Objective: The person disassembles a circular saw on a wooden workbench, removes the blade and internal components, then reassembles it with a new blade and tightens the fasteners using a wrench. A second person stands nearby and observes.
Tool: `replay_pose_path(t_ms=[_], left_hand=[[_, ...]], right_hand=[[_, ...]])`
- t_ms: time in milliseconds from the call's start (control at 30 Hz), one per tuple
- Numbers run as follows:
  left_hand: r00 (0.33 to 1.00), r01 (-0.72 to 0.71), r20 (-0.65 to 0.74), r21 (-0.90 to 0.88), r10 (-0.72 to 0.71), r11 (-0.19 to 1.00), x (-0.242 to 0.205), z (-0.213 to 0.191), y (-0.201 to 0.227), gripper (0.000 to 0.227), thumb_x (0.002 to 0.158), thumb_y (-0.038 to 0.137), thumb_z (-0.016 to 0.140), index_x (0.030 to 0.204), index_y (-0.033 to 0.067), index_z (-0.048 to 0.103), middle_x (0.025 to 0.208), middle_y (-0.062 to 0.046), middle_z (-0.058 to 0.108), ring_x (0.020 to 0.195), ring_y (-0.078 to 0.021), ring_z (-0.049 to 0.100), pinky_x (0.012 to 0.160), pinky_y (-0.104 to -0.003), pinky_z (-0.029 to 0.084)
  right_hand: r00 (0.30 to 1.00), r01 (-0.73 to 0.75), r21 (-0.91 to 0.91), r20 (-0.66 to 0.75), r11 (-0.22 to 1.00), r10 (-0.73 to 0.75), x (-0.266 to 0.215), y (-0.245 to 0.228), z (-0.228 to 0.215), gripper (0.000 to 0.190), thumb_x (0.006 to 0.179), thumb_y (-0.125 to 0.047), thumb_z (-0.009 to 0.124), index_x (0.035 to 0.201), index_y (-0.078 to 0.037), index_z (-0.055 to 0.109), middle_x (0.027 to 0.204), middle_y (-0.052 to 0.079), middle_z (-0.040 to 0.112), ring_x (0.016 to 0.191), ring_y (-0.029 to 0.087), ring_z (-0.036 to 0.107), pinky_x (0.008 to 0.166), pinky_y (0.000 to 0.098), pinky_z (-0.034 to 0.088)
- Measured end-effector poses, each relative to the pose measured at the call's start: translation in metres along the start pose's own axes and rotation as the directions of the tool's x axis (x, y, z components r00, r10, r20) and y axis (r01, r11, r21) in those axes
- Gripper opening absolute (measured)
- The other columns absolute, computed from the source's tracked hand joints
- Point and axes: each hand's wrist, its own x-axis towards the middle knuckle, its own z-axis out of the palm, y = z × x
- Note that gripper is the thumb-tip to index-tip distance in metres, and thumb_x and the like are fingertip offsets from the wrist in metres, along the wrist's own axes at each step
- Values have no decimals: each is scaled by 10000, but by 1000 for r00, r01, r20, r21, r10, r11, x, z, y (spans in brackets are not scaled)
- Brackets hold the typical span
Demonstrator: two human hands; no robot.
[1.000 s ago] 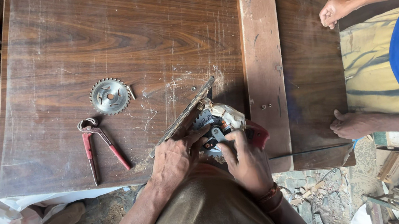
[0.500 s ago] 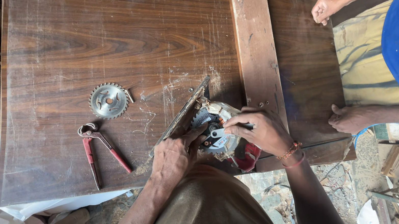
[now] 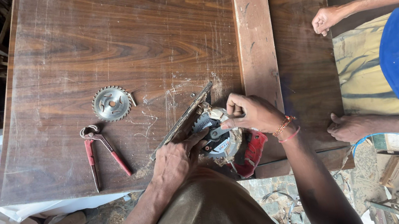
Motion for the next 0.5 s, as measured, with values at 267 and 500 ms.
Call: replay_pose_path(t_ms=[267,500], left_hand=[[997,51,55,111,-57,993,-6,3,6,401,943,334,657,1344,354,647,980,-75,773,688,-248,739,574,-394,596],[991,46,115,146,-63,988,-10,11,8,451,959,399,622,1395,283,624,812,-93,771,490,-237,698,435,-388,564]], right_hand=[[918,-41,-57,-397,998,15,-59,-10,62,343,891,-353,767,934,-74,573,766,47,674,660,159,669,595,312,526],[870,99,-189,-460,977,-178,-88,-52,97,374,957,-199,653,1292,-44,599,1163,229,673,931,409,710,759,452,579]])
